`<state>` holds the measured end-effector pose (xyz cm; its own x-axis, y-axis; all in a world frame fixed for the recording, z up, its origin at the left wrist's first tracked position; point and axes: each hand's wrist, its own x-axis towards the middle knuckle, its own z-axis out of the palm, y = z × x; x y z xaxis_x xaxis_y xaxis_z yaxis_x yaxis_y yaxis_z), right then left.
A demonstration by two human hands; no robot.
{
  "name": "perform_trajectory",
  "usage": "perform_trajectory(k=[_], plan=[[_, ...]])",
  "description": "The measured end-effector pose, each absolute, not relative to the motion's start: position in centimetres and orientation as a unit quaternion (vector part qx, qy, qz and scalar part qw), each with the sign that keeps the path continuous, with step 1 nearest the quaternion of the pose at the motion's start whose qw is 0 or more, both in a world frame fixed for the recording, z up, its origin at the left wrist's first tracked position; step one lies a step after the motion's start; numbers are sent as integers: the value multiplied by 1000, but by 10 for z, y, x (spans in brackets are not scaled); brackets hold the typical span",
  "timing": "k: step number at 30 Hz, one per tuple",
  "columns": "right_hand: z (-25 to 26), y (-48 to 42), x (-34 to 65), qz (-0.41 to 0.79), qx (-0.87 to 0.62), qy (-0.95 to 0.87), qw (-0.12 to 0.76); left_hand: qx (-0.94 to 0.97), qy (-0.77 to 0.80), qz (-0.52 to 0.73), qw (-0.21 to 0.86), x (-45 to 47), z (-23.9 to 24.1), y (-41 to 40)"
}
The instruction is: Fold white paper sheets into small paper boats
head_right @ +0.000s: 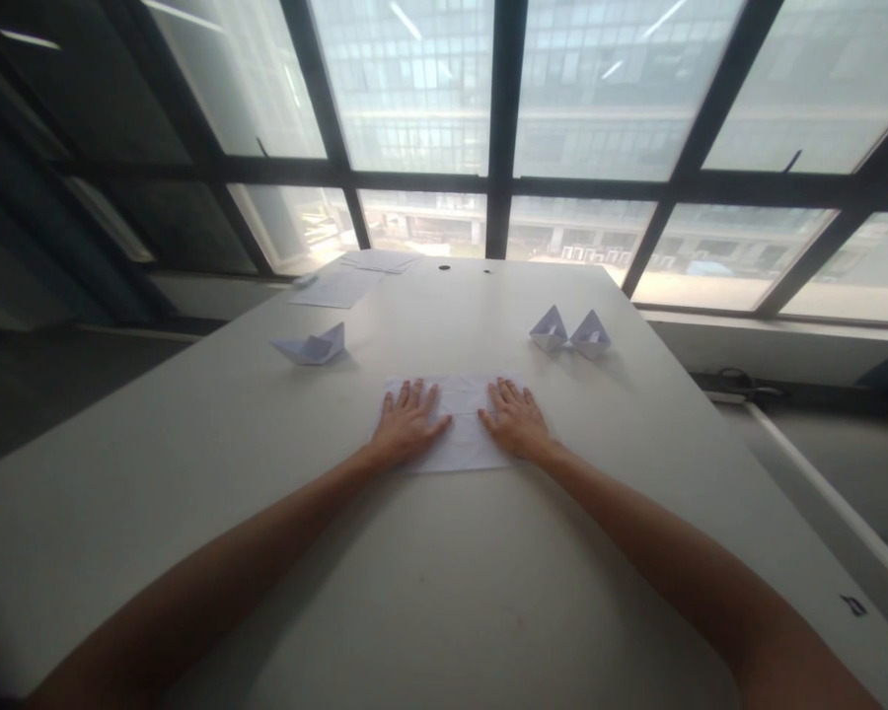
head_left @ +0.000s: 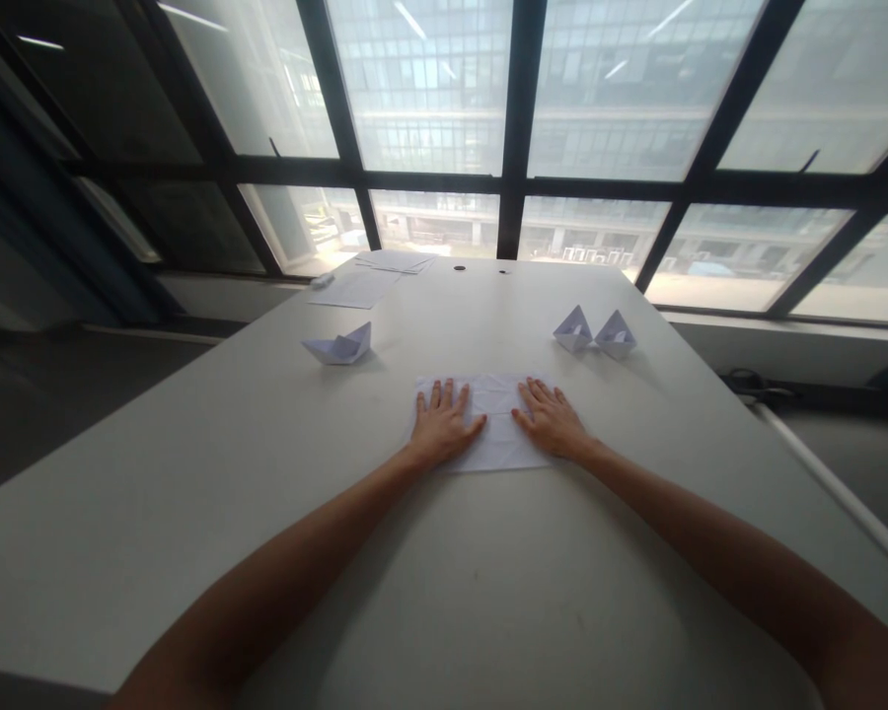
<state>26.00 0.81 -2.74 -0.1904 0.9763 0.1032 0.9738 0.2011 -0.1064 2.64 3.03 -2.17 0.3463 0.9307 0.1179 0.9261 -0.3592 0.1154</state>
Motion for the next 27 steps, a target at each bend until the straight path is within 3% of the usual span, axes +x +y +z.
perform_trajectory(k=[17,27], plan=[[-26,1,256,20,-672,-736,80,817,571,77,-7,13,-20,41],[-11,-28,232,-72,-708,-698,83,852,491,142,-115,40,4,-5]])
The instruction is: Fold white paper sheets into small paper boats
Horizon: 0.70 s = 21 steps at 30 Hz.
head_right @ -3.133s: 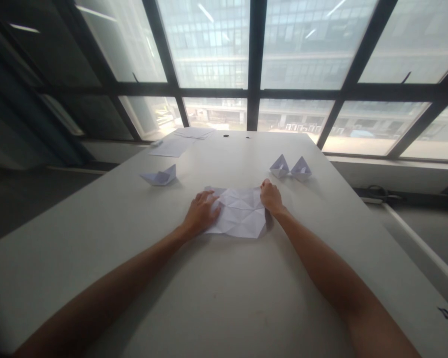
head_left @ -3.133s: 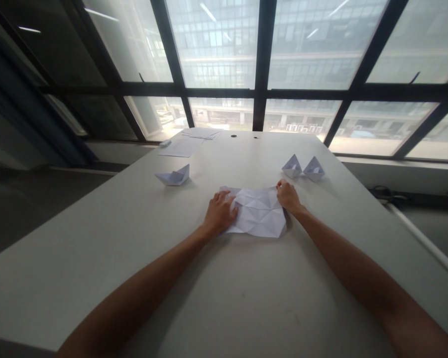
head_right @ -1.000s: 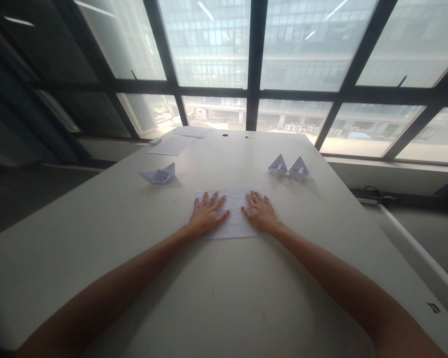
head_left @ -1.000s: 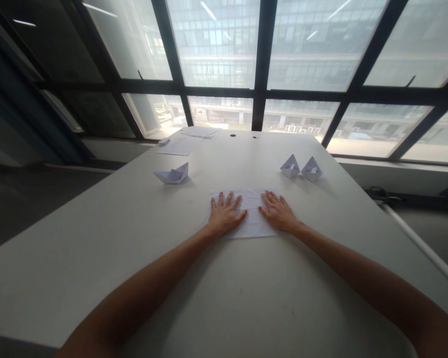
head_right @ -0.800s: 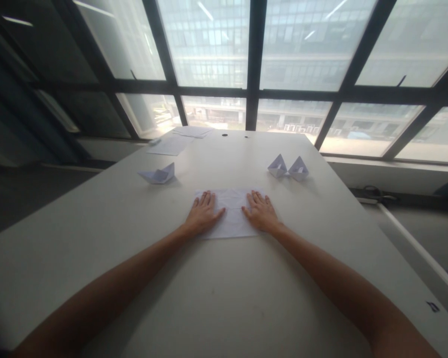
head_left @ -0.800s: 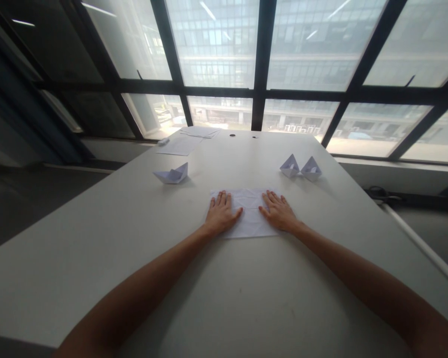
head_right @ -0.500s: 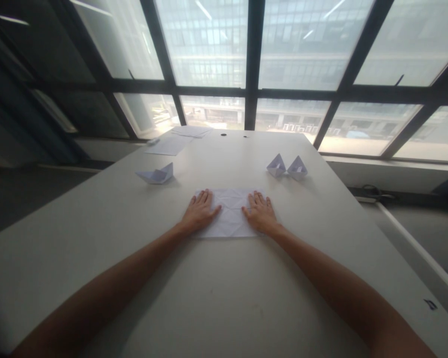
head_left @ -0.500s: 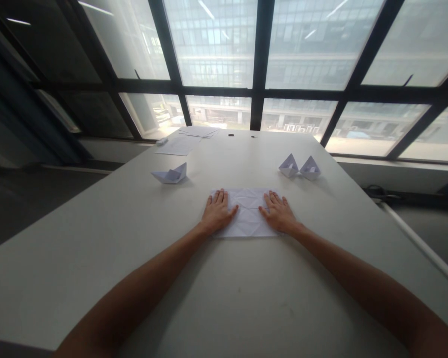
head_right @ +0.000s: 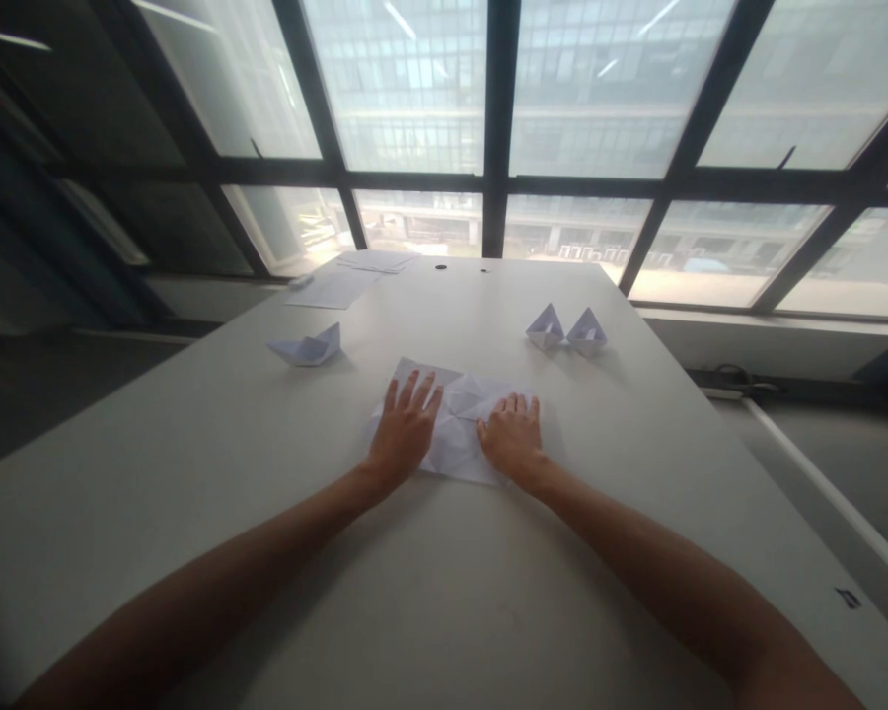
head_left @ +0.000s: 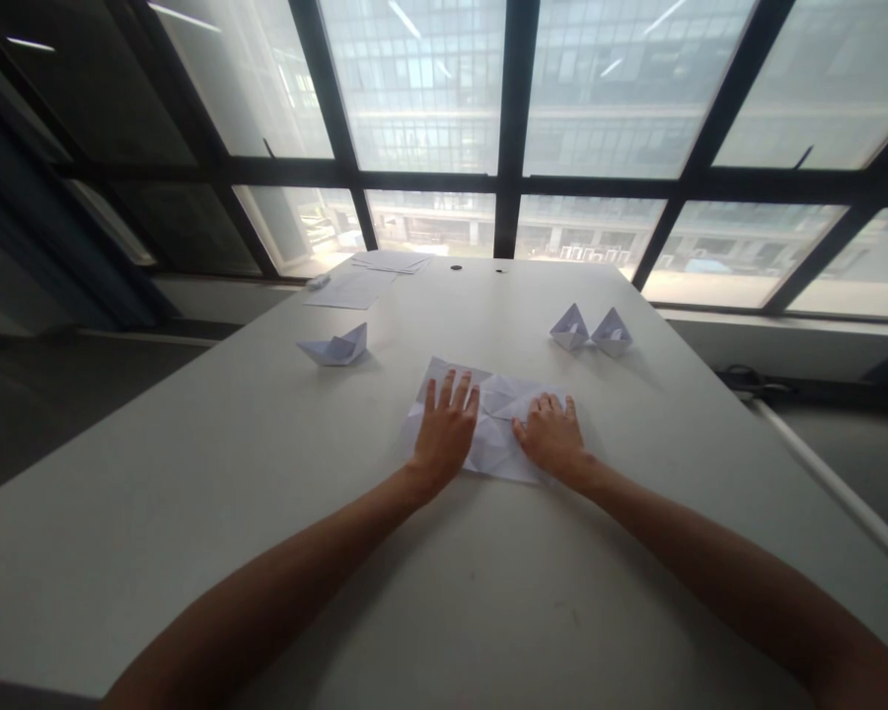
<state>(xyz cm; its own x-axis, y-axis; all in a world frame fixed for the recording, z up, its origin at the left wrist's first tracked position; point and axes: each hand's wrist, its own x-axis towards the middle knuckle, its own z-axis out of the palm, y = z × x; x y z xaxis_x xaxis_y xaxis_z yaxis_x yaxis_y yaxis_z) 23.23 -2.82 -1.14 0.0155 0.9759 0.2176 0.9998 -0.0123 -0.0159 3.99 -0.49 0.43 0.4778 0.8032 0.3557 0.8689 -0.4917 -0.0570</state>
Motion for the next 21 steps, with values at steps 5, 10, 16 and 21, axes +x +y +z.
perform_trajectory(k=[5,10,16,21], plan=[[3,-31,234,-85,-661,-734,129,-827,-553,-95,1,47,-16,-9],[-1,-11,246,14,-441,-882,167,-877,-474,-81,-12,37,-18,7],[-19,-3,247,75,-459,-871,157,-888,-442,-117,43,31,-3,14],[-16,-20,230,-8,-612,-776,153,-869,-470,-150,40,37,-1,8]])
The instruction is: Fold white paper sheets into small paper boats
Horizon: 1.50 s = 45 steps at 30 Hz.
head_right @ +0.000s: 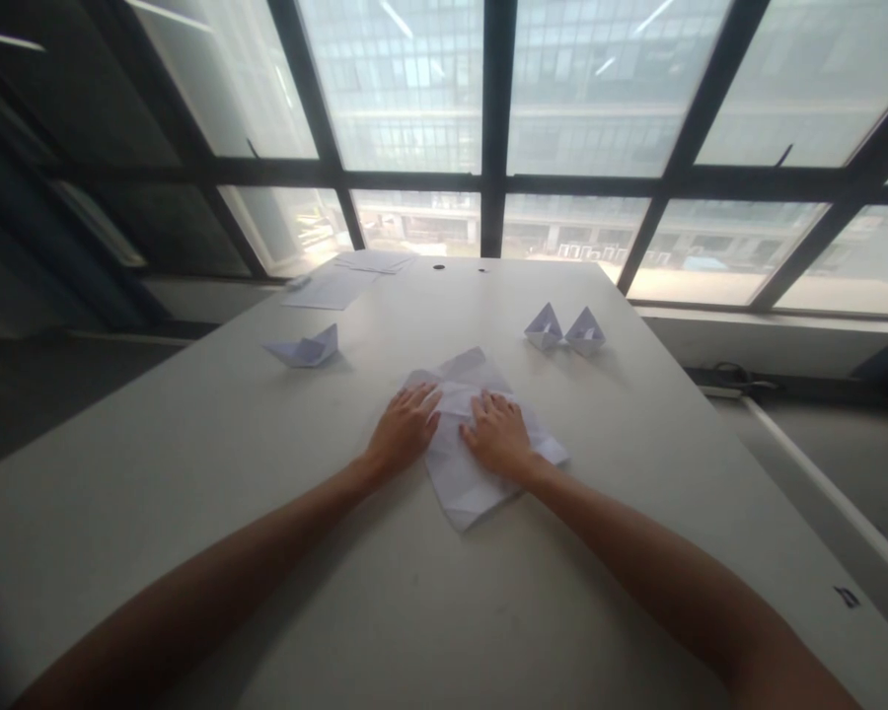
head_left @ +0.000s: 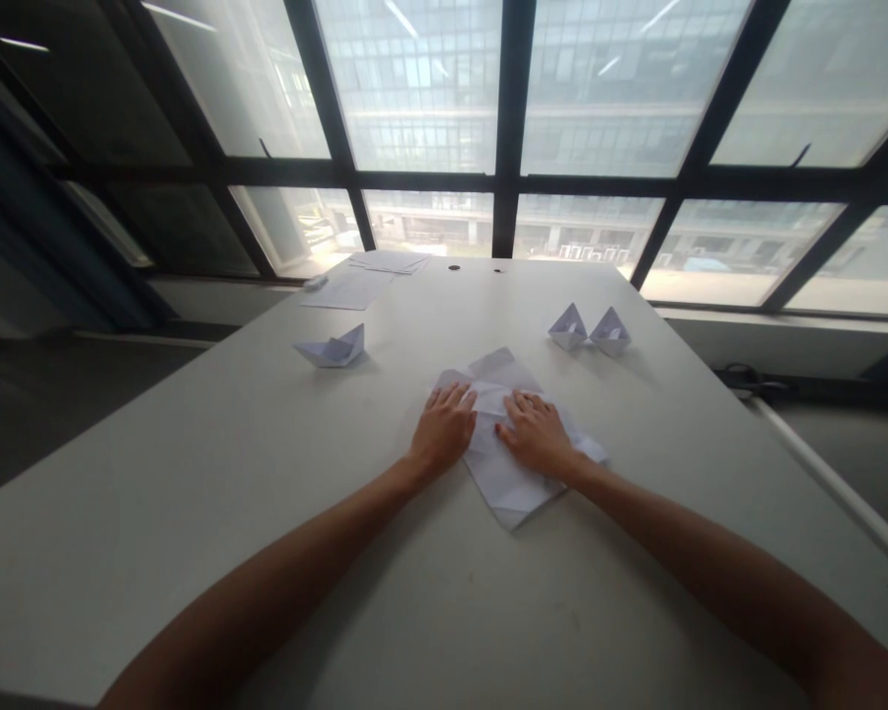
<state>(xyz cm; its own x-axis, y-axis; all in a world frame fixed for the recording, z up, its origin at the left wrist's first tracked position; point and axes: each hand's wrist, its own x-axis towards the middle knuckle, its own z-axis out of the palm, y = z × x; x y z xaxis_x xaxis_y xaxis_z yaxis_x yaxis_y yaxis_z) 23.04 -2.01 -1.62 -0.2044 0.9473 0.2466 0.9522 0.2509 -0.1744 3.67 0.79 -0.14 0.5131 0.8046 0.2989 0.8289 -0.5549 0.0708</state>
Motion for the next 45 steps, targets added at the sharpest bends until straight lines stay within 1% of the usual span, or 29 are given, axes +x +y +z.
perform_trajectory(k=[3,7,14,22,31,45], plan=[[-10,-24,230,-17,-617,-772,155,-878,-465,-114,-18,40,-11,4],[-10,-17,242,6,-565,-809,161,-891,-443,-87,-45,35,-17,11],[-19,-5,255,24,-542,-829,133,-900,-426,-63,-64,22,-13,26],[-20,-2,261,0,-568,-810,145,-884,-458,-64,-67,18,-12,35],[-20,2,267,2,-560,-805,197,-880,-458,-103,-69,14,-10,39],[-19,11,271,68,-534,-791,290,-869,-456,-164,-97,12,-9,41]])
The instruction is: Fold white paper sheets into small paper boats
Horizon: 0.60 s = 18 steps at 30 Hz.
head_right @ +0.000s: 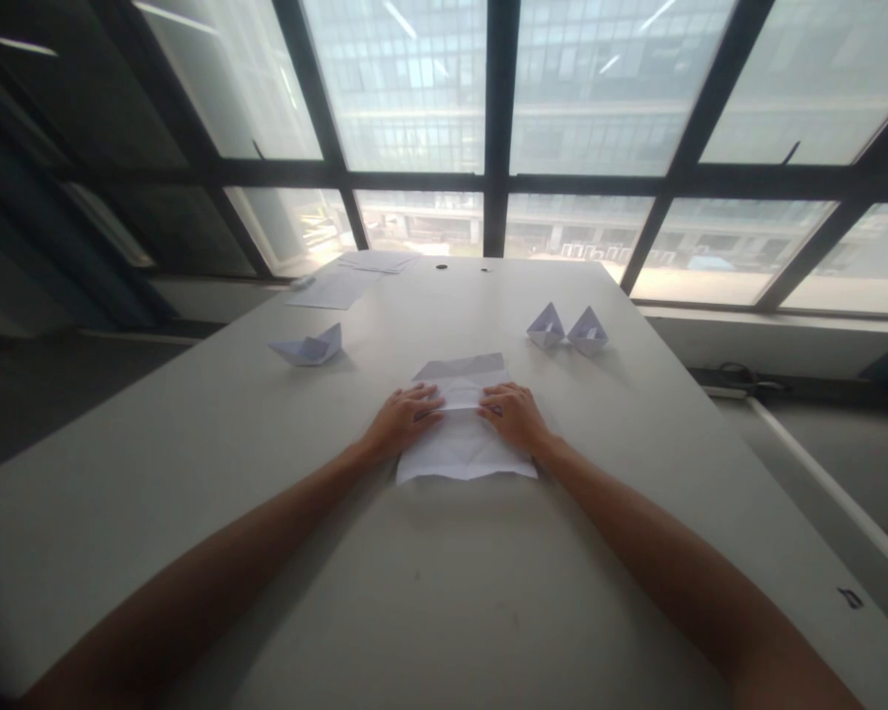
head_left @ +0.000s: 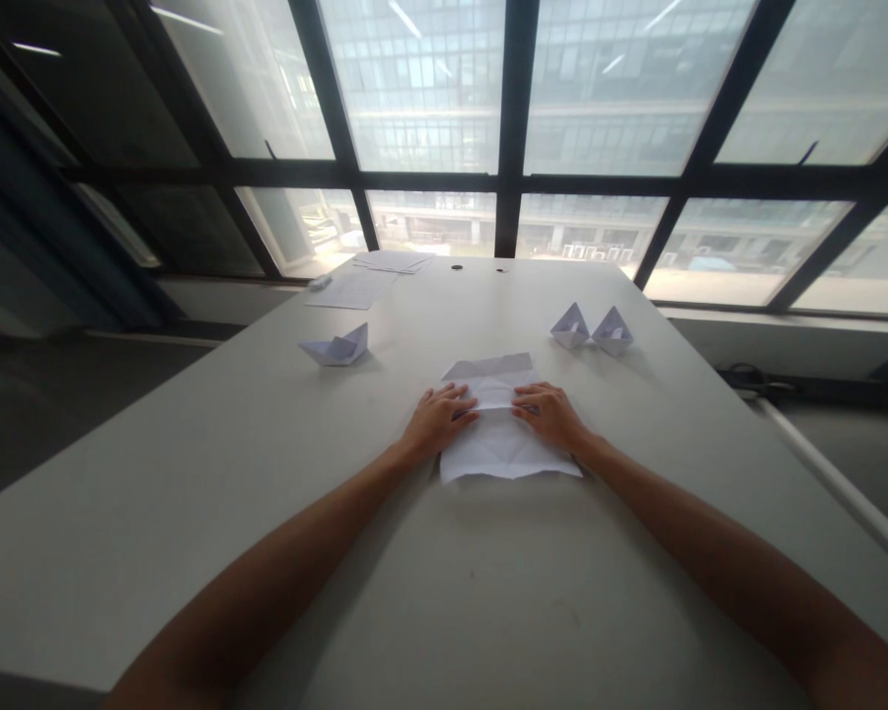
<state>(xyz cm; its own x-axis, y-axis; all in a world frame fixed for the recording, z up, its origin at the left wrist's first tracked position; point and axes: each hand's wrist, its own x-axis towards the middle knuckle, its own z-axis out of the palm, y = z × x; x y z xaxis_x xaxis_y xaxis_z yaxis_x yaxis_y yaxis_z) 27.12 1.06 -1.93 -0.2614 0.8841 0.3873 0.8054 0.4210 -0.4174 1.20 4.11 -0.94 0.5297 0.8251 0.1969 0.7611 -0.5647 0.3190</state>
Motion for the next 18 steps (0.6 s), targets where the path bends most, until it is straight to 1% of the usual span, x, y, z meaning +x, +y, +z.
perform_trajectory(k=[2,5,7,9,11,15,18], plan=[[-22,14,273,73,-539,-768,338,868,457,169,98,12,-10,42],[-25,20,279,70,-569,-691,441,860,460,199,97,13,-12,44],[-26,24,284,78,-577,-660,474,856,459,215,101,12,-12,45],[-28,26,288,93,-570,-674,461,858,455,211,108,12,-12,45],[-28,25,289,96,-560,-712,412,861,451,204,112,11,-12,44],[-25,18,288,59,-566,-760,314,857,451,222,114,9,-12,45],[-23,15,286,55,-564,-769,295,850,447,244,134,9,-13,47]])
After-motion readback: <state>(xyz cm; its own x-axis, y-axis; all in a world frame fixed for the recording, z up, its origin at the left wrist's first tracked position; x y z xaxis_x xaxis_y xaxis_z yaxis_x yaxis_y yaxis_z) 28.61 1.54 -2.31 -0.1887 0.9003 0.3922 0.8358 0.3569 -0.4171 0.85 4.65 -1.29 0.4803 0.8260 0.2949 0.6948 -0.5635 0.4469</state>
